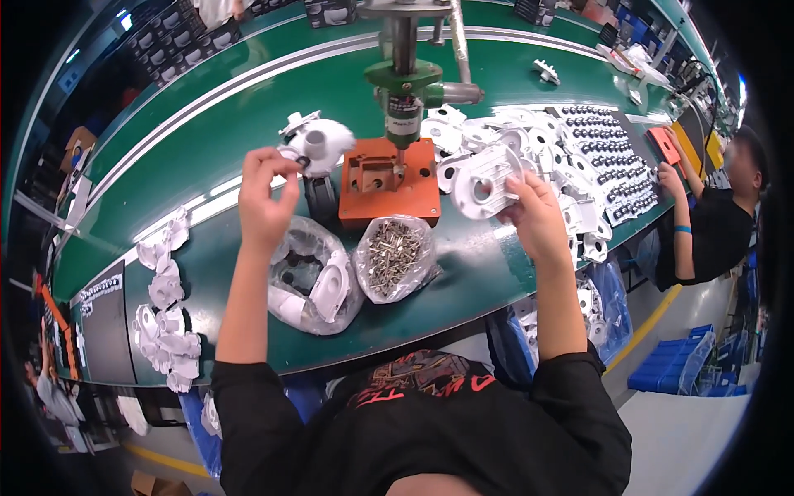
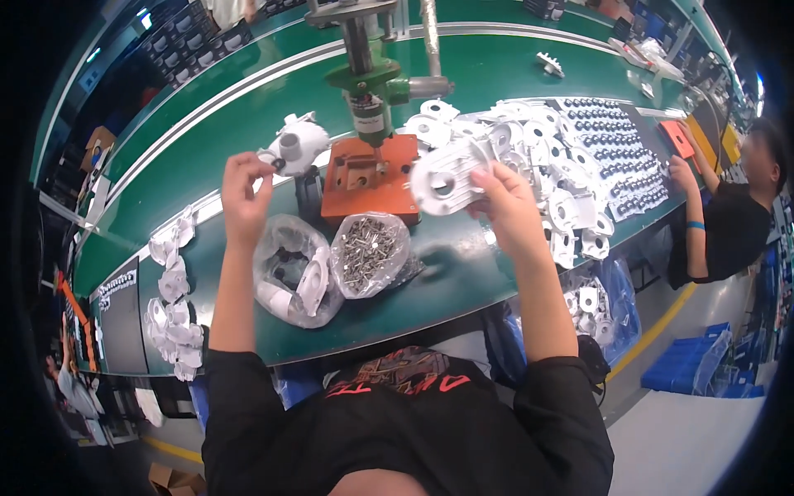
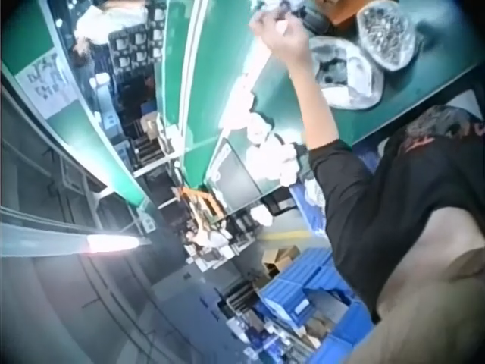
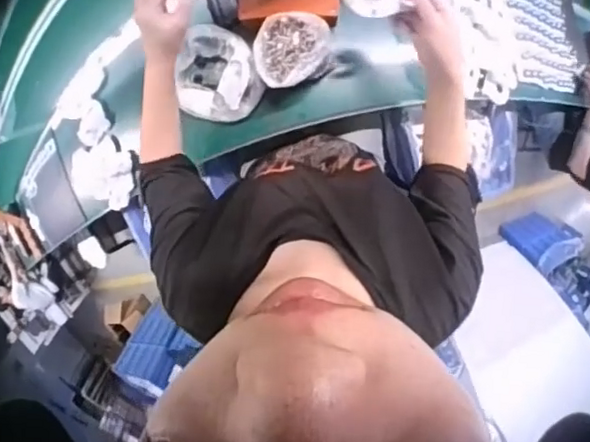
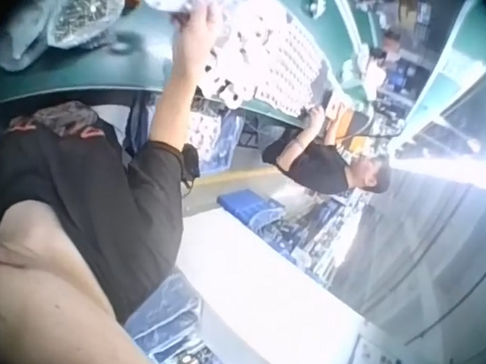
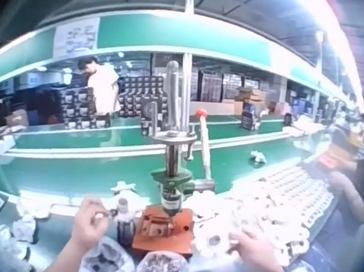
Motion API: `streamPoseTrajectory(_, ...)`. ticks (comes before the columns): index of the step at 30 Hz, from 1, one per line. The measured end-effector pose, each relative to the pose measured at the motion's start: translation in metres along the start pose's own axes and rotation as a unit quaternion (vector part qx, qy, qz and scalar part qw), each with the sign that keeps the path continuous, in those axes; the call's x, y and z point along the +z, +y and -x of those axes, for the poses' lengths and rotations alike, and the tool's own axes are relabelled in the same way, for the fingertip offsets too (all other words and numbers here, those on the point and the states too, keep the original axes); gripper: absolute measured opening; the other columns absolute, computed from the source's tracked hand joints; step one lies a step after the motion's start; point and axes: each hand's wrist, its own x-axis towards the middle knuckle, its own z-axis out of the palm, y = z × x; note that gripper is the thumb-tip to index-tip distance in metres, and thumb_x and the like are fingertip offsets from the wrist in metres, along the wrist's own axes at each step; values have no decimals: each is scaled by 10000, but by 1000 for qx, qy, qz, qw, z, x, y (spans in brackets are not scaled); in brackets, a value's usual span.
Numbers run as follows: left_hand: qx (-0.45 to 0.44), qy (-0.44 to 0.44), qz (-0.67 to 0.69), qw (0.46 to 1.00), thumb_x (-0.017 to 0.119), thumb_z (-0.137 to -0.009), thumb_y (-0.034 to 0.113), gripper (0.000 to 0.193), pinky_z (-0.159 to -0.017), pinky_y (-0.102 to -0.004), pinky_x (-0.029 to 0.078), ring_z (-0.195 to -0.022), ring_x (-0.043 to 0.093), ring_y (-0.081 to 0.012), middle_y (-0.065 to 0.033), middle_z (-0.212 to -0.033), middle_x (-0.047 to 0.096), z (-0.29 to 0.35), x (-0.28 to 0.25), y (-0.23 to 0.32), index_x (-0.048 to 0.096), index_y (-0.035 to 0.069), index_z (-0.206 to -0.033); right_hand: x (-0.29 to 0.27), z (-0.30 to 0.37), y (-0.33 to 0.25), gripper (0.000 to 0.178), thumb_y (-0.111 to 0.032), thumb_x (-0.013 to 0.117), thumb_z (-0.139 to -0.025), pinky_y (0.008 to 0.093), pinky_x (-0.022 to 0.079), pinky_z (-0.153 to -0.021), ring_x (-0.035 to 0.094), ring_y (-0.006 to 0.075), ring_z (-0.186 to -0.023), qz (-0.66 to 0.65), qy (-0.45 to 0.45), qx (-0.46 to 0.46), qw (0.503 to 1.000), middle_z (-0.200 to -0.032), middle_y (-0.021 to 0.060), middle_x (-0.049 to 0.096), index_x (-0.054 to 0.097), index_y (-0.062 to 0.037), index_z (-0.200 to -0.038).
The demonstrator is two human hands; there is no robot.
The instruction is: Assembling plastic components using screws and a manual press on a factory line.
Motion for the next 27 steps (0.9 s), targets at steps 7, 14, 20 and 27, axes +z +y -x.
streamPoseTrajectory(7, 93, -73, 113, 987, 633, -632, -45, 221, -716, -284, 451, -818, 525, -192, -94, -909, 503, 45, -6, 65, 619, 38, -836, 88, 4, 0, 356, -131, 478, -913, 312, 467, -881, 604, 187, -958, -213, -141, 33, 966, -1156, 125, 572, 455, 52, -1218)
streamPoseTrajectory(14, 83, -57, 161, 982, 632, -638, -43, 221, -723, -283, 444, -820, 518, -192, -98, -931, 500, 53, -3, 62, 617, 43, -840, 92, 11, 4, 419, -157, 473, -904, 305, 492, -825, 605, 177, -953, -252, -168, 54, 951, -1127, 127, 581, 413, 63, -1255)
streamPoseTrajectory(20, -42, -13, 11, 999, 594, -787, 11, 142, -677, -247, 456, -765, 559, -142, -78, -938, 528, 21, -10, 20, 616, 28, -927, 81, 14, 10, 381, -126, 472, -887, 310, 482, -846, 604, 196, -958, -227, -92, 37, 969, -1090, 134, 595, 443, 66, -1215)
streamPoseTrajectory(27, -102, -17, -205, 973, 612, -773, 89, 298, -876, -366, 453, -999, 560, -312, -178, -1102, 527, -13, -36, -188, 588, 30, -1064, 54, 21, 28, 306, -115, 475, -880, 294, 483, -824, 617, 185, -912, -244, -70, 39, 966, -1020, 114, 627, 517, 56, -1129)
